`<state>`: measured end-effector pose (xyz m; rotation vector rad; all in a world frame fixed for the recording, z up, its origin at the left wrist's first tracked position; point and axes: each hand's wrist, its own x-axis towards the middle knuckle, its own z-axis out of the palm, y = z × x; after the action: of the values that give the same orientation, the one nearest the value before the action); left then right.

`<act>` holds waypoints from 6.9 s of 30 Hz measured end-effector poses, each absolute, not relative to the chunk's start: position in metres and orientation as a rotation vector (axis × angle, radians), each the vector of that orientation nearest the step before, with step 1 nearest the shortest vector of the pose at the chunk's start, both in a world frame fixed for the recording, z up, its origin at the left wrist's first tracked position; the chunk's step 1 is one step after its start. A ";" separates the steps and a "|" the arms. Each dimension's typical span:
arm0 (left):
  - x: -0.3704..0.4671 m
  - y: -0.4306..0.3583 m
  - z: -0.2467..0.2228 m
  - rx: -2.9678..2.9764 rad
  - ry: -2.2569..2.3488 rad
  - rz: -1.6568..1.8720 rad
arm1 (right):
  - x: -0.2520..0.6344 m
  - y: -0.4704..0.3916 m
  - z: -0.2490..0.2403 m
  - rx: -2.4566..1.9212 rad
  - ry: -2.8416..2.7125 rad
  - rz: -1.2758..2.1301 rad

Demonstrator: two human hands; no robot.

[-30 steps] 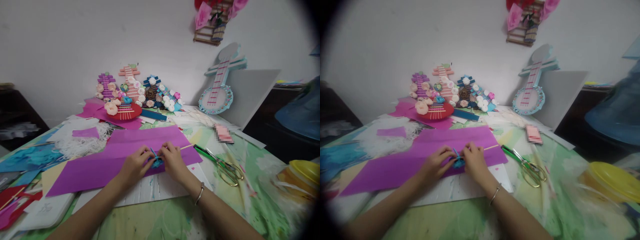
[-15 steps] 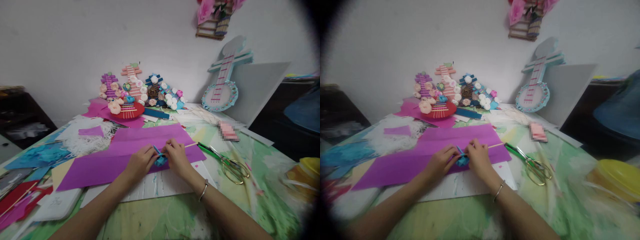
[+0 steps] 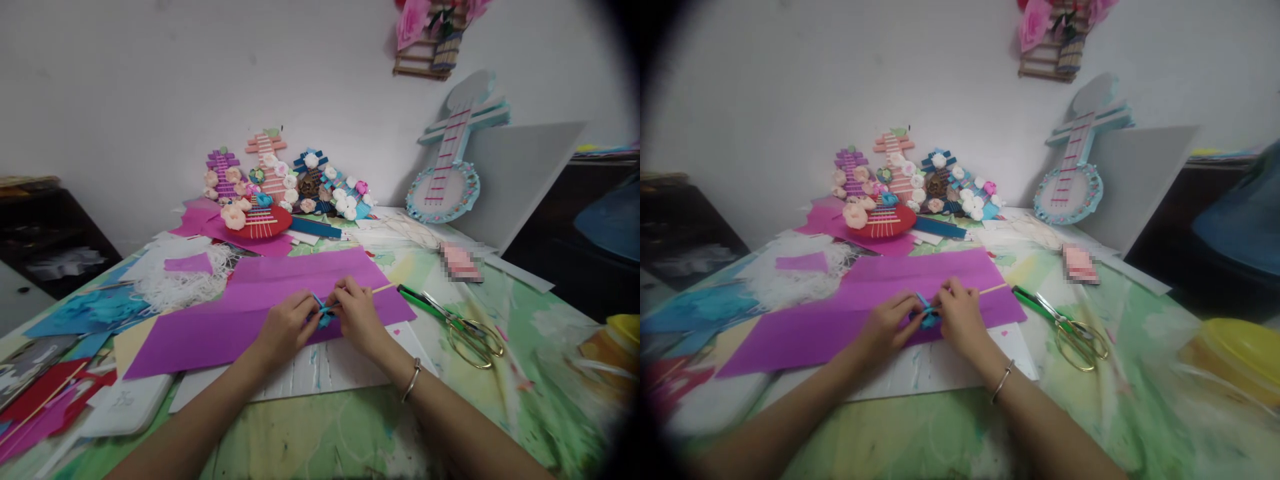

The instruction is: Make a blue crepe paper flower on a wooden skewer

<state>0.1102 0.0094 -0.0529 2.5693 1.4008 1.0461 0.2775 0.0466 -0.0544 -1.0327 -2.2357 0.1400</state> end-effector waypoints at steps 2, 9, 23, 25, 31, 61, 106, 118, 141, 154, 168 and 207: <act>0.110 0.009 -0.053 2.577 1.395 1.053 | 0.278 0.046 -0.055 -1.033 -2.235 0.142; 0.111 0.010 -0.053 2.602 1.393 1.064 | 0.278 0.047 -0.055 -1.014 -2.236 0.128; 0.111 0.008 -0.054 2.658 1.369 1.106 | 0.279 0.047 -0.055 -1.014 -2.236 0.125; 0.110 0.007 -0.053 2.627 1.386 1.097 | 0.279 0.047 -0.055 -1.007 -2.234 0.128; 0.107 0.012 -0.048 2.172 1.401 1.194 | 0.279 0.044 -0.049 -1.017 -2.214 0.194; 0.102 0.019 -0.055 0.881 0.728 1.191 | 0.275 0.035 -0.040 -0.766 -2.117 0.581; 0.114 0.014 -0.060 0.902 0.710 1.130 | 0.277 0.036 -0.038 -0.848 -1.938 1.085; 0.112 0.017 -0.060 0.941 0.863 1.232 | 0.276 0.038 -0.042 -0.911 -1.975 0.869; 0.111 0.018 -0.060 1.000 0.773 1.262 | 0.280 0.040 -0.035 -0.862 -1.783 1.282; 0.107 0.016 -0.056 1.148 0.850 1.308 | 0.283 0.044 -0.037 -0.869 -1.892 1.120; 0.106 0.015 -0.050 1.235 0.935 1.233 | 0.284 0.042 -0.034 -0.954 -2.140 0.769; 0.107 0.014 -0.057 1.087 0.976 1.184 | 0.289 0.041 -0.039 -0.725 -2.280 0.455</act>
<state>0.1071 0.0139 -0.0568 1.0873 0.9763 1.1838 0.2886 0.0406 -0.0392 -0.7247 -2.2803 0.4554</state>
